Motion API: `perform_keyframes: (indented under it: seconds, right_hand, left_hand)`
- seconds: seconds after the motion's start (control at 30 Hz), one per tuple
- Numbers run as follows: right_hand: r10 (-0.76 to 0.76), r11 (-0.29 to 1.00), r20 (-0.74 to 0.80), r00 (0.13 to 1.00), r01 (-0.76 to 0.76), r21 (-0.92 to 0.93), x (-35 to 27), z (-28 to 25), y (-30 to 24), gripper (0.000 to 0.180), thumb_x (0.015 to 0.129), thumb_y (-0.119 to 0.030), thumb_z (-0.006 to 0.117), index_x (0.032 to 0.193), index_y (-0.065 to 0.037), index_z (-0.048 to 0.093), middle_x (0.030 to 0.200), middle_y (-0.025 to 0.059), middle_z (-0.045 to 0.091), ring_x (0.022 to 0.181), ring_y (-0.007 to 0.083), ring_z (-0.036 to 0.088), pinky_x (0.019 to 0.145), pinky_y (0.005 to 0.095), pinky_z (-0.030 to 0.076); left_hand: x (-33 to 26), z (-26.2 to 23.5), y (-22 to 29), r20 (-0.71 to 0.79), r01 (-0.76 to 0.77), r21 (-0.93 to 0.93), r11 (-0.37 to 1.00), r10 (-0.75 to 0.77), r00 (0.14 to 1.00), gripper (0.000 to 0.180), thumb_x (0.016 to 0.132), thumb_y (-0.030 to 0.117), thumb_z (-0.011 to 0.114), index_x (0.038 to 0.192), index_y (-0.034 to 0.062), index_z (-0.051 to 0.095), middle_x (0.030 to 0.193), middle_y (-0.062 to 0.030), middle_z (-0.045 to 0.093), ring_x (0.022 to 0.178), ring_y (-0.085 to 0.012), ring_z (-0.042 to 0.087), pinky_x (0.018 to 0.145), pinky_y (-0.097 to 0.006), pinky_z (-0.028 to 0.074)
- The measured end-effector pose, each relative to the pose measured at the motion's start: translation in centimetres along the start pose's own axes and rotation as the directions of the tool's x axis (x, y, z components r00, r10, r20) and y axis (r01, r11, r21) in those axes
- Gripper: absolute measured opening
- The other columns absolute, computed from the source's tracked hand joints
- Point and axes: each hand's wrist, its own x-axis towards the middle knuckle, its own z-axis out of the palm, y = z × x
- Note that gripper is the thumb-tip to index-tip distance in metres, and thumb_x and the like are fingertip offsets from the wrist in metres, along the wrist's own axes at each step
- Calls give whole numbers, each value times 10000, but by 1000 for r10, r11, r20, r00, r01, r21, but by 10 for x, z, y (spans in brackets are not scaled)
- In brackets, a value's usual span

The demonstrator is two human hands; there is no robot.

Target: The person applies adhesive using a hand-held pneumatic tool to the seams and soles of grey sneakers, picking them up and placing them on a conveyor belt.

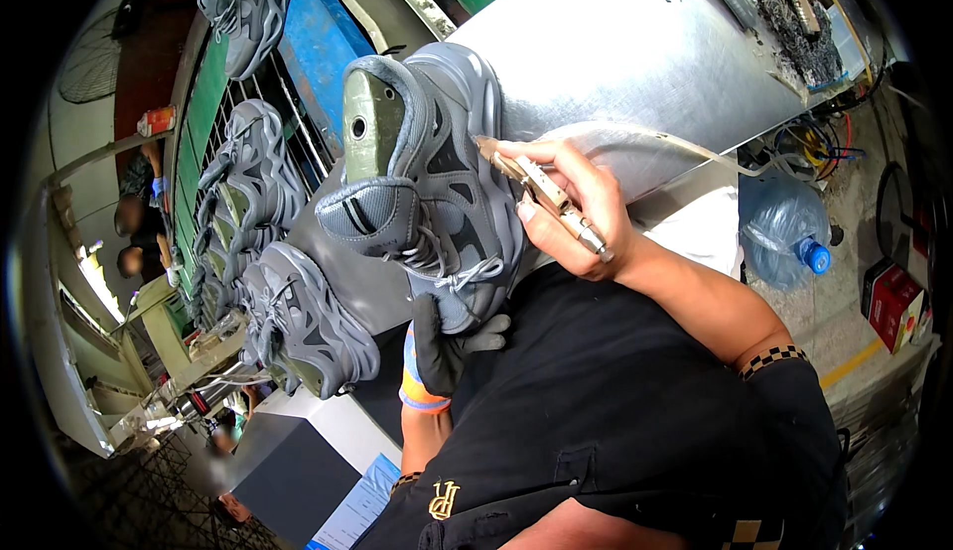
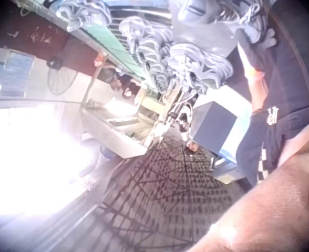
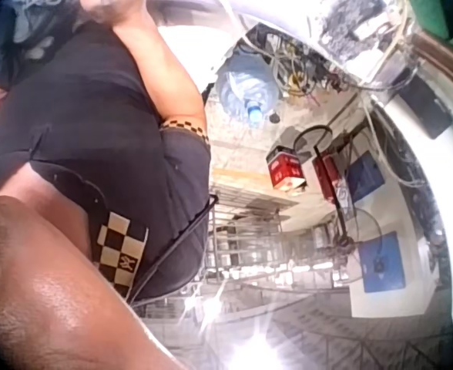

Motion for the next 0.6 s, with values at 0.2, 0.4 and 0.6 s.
perform_keyframes:
  seconds: [0.2,0.4,0.6]
  right_hand:
    - [62,998,24,998,-62,-2,-10,-2,-1,440,818,-63,554,1243,36,503,833,116,640,699,85,589,612,245,470]
    - [83,996,24,996,-83,17,-22,-4,-4,430,818,-64,553,1235,29,514,773,85,645,622,59,549,572,238,442]
    - [135,991,52,990,-135,6,-30,-17,-9,434,824,-42,539,1248,40,494,735,1,543,610,26,430,563,210,355]
  left_hand:
    - [5,9,-2,52,-5,-61,998,8,999,756,972,569,324,1355,-80,387,1264,-246,555,952,-363,666,742,-389,593]
    - [14,10,-13,159,56,-236,970,-18,987,749,982,566,288,1354,-75,396,1250,-247,563,991,-370,653,779,-410,586]
    - [19,32,-9,178,38,-199,979,-1,984,779,974,600,246,1342,-64,423,1186,-251,596,1022,-359,644,822,-433,574]
